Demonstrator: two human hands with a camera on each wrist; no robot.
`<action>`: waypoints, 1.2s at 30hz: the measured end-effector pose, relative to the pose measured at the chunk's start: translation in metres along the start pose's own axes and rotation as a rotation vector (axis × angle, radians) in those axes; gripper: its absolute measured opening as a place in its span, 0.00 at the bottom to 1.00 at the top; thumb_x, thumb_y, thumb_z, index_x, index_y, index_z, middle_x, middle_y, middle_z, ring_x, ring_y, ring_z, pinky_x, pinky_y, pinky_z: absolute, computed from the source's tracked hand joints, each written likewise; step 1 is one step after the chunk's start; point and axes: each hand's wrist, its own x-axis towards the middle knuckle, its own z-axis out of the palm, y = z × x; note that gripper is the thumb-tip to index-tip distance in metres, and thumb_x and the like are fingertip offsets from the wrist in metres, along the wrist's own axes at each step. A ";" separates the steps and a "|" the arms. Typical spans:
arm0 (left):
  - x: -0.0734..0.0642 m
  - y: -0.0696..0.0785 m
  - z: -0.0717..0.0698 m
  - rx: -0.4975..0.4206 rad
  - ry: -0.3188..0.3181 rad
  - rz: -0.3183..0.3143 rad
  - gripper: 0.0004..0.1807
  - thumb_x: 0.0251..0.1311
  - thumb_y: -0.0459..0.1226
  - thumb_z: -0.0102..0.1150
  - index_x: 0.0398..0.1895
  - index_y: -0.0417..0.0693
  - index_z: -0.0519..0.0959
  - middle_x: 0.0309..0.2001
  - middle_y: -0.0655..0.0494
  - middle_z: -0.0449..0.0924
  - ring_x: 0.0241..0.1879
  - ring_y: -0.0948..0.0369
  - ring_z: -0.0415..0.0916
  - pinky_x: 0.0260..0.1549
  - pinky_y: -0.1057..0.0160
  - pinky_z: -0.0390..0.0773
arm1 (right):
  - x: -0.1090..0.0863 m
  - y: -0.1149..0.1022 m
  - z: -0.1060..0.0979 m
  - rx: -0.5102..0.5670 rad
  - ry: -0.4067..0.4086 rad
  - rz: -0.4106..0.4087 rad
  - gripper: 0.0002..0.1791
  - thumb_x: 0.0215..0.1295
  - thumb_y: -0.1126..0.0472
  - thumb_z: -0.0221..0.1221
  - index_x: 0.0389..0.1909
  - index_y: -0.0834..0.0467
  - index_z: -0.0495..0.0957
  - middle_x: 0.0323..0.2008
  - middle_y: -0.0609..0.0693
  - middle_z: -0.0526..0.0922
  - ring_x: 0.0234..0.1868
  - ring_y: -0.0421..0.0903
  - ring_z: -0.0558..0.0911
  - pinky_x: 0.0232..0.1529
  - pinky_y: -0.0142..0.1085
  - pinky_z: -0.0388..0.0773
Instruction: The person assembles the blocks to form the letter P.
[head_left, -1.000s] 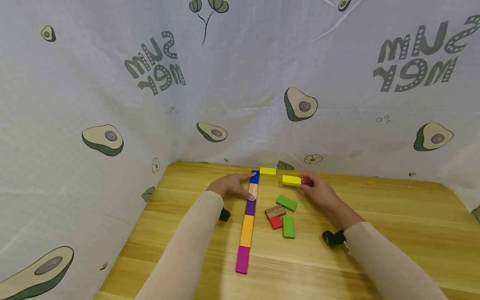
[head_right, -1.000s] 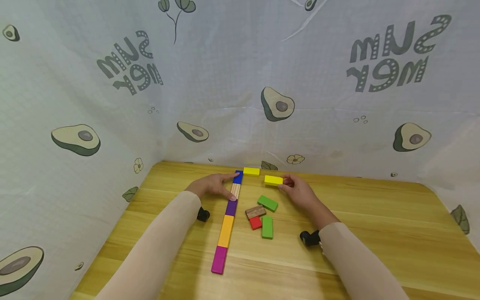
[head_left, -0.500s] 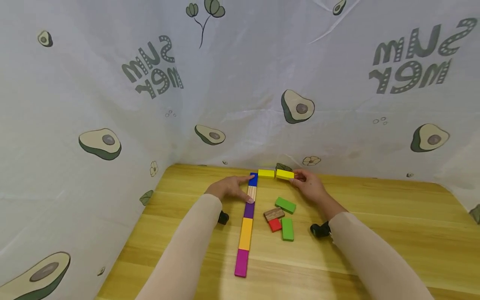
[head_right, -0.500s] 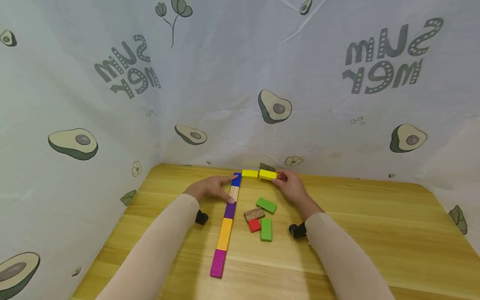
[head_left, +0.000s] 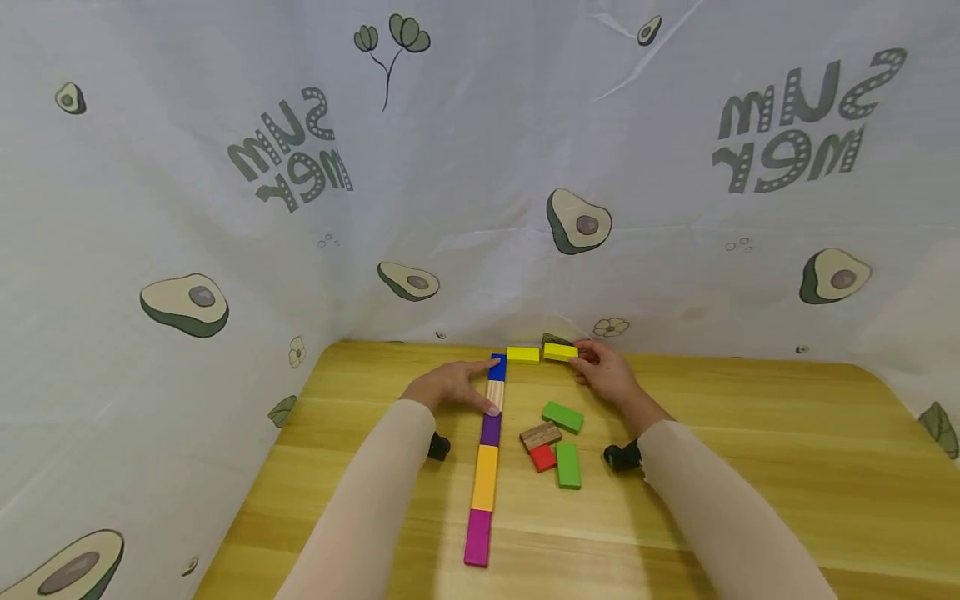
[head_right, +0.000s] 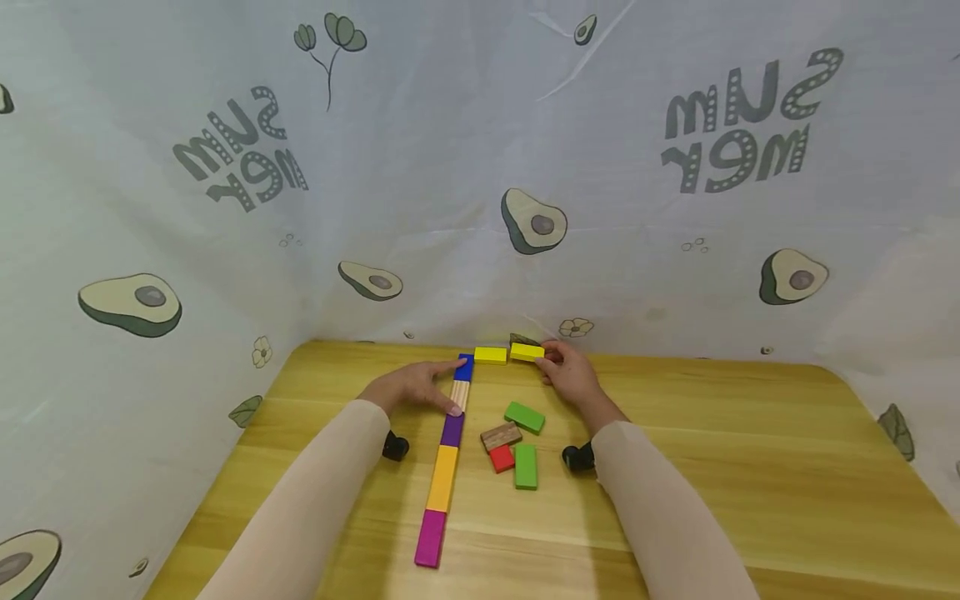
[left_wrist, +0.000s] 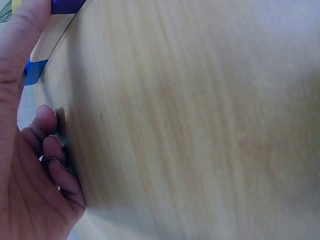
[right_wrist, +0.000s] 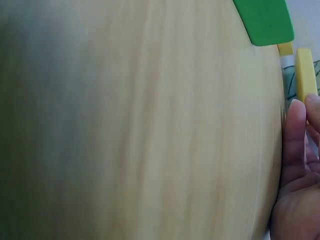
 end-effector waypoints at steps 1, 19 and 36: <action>-0.001 -0.001 0.000 -0.004 0.002 0.005 0.55 0.43 0.62 0.78 0.76 0.88 0.56 0.82 0.55 0.54 0.80 0.45 0.52 0.76 0.34 0.55 | 0.000 0.000 0.001 -0.004 -0.001 0.000 0.25 0.79 0.59 0.54 0.71 0.64 0.67 0.58 0.67 0.75 0.42 0.47 0.82 0.37 0.29 0.85; 0.002 -0.001 0.000 -0.020 0.001 0.013 0.55 0.44 0.62 0.78 0.76 0.89 0.56 0.82 0.55 0.54 0.81 0.45 0.51 0.76 0.33 0.53 | 0.001 -0.006 0.001 -0.097 0.055 0.012 0.27 0.77 0.56 0.56 0.70 0.66 0.68 0.53 0.66 0.78 0.29 0.40 0.81 0.33 0.29 0.83; 0.001 0.000 0.001 -0.027 0.001 -0.019 0.56 0.42 0.62 0.79 0.76 0.89 0.57 0.82 0.55 0.53 0.81 0.44 0.50 0.76 0.33 0.54 | 0.002 -0.003 0.001 -0.166 0.047 0.011 0.25 0.77 0.52 0.57 0.66 0.63 0.74 0.48 0.64 0.82 0.27 0.40 0.81 0.33 0.31 0.80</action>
